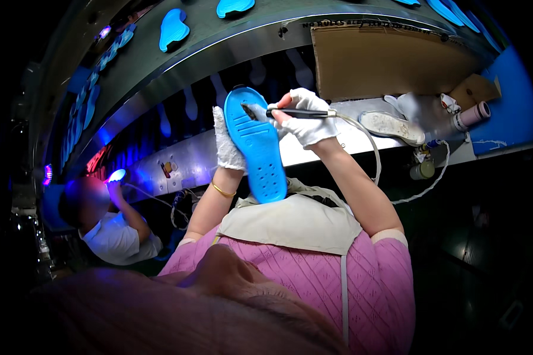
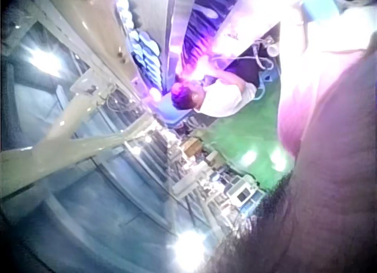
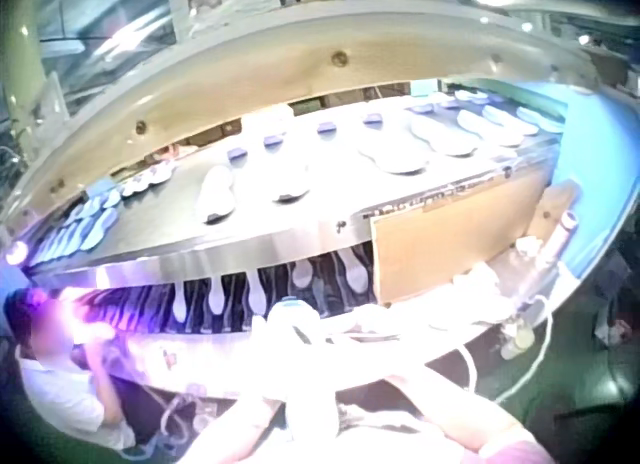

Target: The person picks up shoe soles from a conveyor belt, applies liquid over each sole using a handheld brush applicator, and places the soles back onto the conveyor belt.

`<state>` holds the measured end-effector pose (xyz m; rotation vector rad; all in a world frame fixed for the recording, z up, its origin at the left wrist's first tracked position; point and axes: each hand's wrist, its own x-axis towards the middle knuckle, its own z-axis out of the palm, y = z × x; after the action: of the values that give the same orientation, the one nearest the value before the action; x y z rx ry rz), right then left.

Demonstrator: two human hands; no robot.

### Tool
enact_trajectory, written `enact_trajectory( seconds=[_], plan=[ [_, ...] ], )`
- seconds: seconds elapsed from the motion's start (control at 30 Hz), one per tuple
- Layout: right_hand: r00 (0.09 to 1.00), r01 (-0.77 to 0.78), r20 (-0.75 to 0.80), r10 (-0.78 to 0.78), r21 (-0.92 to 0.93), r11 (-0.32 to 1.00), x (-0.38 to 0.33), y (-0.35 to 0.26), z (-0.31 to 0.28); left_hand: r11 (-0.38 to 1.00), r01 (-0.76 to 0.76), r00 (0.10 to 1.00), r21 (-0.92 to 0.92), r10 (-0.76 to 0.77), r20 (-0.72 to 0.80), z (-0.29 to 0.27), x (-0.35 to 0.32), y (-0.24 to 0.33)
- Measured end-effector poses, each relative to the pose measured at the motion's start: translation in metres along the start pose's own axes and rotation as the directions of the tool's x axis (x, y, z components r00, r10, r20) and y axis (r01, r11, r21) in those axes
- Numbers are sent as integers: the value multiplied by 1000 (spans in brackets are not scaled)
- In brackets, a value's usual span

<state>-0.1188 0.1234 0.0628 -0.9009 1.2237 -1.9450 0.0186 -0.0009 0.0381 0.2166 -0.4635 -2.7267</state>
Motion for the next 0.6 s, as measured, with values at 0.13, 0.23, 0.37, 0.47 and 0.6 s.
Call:
enact_trajectory(
  seconds=[0.13,0.23,0.37,0.47,0.6],
  plan=[
    [987,148,-59,-149,-23,989,7,-6,0,969,-123,988,213,139,-60,22,6,-21],
    [973,209,-84,-215,-80,975,10,-5,10,966,-169,982,194,181,-48,14,6,-27],
    [977,157,163,-135,-134,979,-3,-1,19,963,-110,986,248,137,-97,16,8,-22],
    [989,144,58,-136,-163,976,-3,1,18,915,-86,977,395,155,-145,12,1,-11],
    [958,186,268,-98,-326,927,-20,12,15,963,-57,997,262,71,-43,-2,9,-4]
  ],
)
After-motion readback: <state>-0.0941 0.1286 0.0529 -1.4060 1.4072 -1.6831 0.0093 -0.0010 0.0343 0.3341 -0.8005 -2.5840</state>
